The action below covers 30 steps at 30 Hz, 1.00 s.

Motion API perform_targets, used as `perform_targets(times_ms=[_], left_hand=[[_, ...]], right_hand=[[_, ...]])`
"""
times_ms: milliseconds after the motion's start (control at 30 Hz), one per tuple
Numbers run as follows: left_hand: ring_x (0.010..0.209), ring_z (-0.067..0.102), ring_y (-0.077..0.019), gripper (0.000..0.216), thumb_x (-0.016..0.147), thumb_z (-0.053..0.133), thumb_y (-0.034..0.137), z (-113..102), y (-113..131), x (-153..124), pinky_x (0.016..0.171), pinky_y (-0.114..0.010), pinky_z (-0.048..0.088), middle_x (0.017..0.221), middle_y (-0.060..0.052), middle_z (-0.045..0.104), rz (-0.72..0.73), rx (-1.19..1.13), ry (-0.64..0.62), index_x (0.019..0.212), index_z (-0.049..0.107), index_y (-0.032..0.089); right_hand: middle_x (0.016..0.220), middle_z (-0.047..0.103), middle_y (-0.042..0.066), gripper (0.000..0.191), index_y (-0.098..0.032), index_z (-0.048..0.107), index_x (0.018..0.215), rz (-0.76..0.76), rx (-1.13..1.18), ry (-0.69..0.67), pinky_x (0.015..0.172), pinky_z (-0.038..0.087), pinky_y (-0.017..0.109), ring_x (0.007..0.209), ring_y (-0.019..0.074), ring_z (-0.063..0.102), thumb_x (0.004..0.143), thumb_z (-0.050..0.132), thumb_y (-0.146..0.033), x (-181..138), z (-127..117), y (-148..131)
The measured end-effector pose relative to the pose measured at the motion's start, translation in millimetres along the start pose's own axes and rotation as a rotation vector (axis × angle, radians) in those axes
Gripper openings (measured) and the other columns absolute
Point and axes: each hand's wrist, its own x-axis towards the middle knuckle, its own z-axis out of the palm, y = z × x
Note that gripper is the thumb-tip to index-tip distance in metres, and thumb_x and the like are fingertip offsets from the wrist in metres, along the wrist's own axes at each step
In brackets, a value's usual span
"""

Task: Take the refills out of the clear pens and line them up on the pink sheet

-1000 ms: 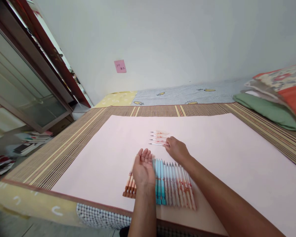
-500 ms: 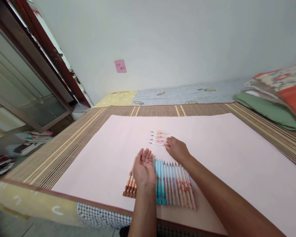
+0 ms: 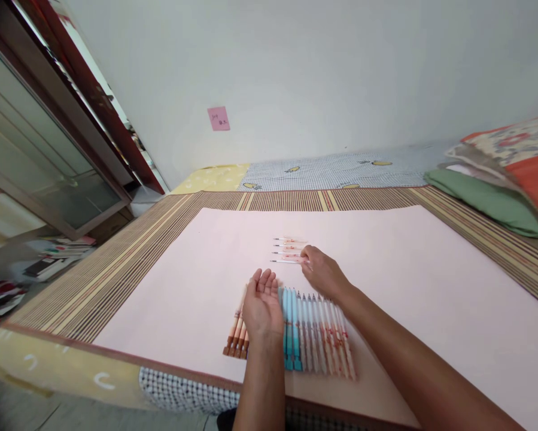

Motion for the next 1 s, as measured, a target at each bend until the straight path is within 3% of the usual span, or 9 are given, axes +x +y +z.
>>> perform_targets(times_ms=[267, 467, 1000], left_hand=[[0.083, 0.068, -0.0133, 0.023, 0.098, 0.048, 0.023, 2.8, 1.8, -0.9, 0.075, -0.022, 0.054, 0.092, -0.01, 0.068, 0.005, -0.01, 0.015, 0.094, 0.068, 0.014], [0.082, 0.068, -0.0132, 0.023, 0.098, 0.048, 0.023, 2.4, 1.4, 1.4, 0.075, -0.022, 0.055, 0.092, -0.01, 0.069, 0.007, -0.005, 0.029, 0.093, 0.069, 0.015], [0.083, 0.068, -0.014, 0.022, 0.098, 0.049, 0.024, -0.9, -1.1, 1.7, 0.075, -0.023, 0.054, 0.097, -0.012, 0.068, -0.007, -0.001, 0.004, 0.097, 0.068, 0.014]], right_hand=[[0.086, 0.066, 0.003, 0.005, -0.022, 0.056, 0.089, -0.073, 0.12, -0.096, 0.071, 0.039, 0.027, 0.077, 0.0174, 0.059, 0.09, 0.051, -0.022, -4.2, 8.4, -17.1], [0.094, 0.066, 0.008, 0.011, -0.02, 0.061, 0.084, -0.22, -0.094, -0.016, 0.079, 0.037, 0.032, 0.089, 0.0211, 0.058, 0.091, 0.053, -0.017, -0.2, 14.3, -6.3], [0.09, 0.066, 0.006, 0.015, -0.019, 0.062, 0.082, -0.236, -0.249, 0.034, 0.077, 0.031, 0.032, 0.086, 0.0209, 0.057, 0.094, 0.054, -0.017, 2.2, 16.0, -2.5]])
